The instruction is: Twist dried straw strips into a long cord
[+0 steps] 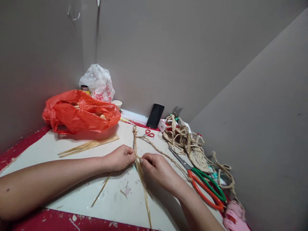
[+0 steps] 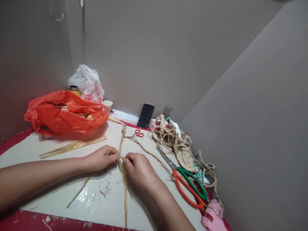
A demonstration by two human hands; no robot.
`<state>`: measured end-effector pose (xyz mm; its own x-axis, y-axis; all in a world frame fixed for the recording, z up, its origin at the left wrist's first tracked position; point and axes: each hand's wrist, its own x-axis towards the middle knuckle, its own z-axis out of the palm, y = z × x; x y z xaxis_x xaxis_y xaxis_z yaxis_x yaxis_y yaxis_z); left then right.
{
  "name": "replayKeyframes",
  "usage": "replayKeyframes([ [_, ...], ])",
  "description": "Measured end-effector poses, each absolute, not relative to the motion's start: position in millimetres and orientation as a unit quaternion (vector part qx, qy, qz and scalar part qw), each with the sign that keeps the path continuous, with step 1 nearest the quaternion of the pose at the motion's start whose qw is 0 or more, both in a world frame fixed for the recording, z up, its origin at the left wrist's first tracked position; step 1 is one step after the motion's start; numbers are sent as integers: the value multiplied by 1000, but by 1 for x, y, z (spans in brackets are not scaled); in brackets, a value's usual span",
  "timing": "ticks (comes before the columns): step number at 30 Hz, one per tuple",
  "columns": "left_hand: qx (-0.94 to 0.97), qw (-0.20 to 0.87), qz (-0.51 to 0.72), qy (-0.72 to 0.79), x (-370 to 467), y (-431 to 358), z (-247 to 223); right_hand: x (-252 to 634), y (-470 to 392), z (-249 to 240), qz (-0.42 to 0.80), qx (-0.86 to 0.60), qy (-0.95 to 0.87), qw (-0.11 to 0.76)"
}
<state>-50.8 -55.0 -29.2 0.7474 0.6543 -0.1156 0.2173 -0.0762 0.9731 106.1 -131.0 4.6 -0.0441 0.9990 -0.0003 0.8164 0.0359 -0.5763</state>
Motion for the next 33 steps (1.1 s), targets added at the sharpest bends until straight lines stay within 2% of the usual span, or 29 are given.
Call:
replayKeyframes([
  [8, 690, 644, 182, 276, -51, -54, -31, 71, -143, -7, 214, -670, -688, 177],
  [18, 638, 690, 162, 300, -53, -59, -24, 60, -149, -10, 110, -702, -697, 100],
  [20, 637, 691, 172, 294, -53, -59, -23, 59, -154, -3, 124, -671, -724, 99],
  [22, 631, 697, 166, 297, -54, -59, -22, 63, -159, 8, 198, -618, -754, 102],
  [25, 614, 716, 155, 292, -56, -58, -17, 79, -156, 22, 277, -607, -725, 171],
  [29, 608, 732, 146, 270, -59, -57, -14, 100, -138, 19, 209, -687, -603, 347],
  [33, 610, 739, 148, 246, -59, -55, -18, 93, -127, 2, 426, -605, -562, 369],
])
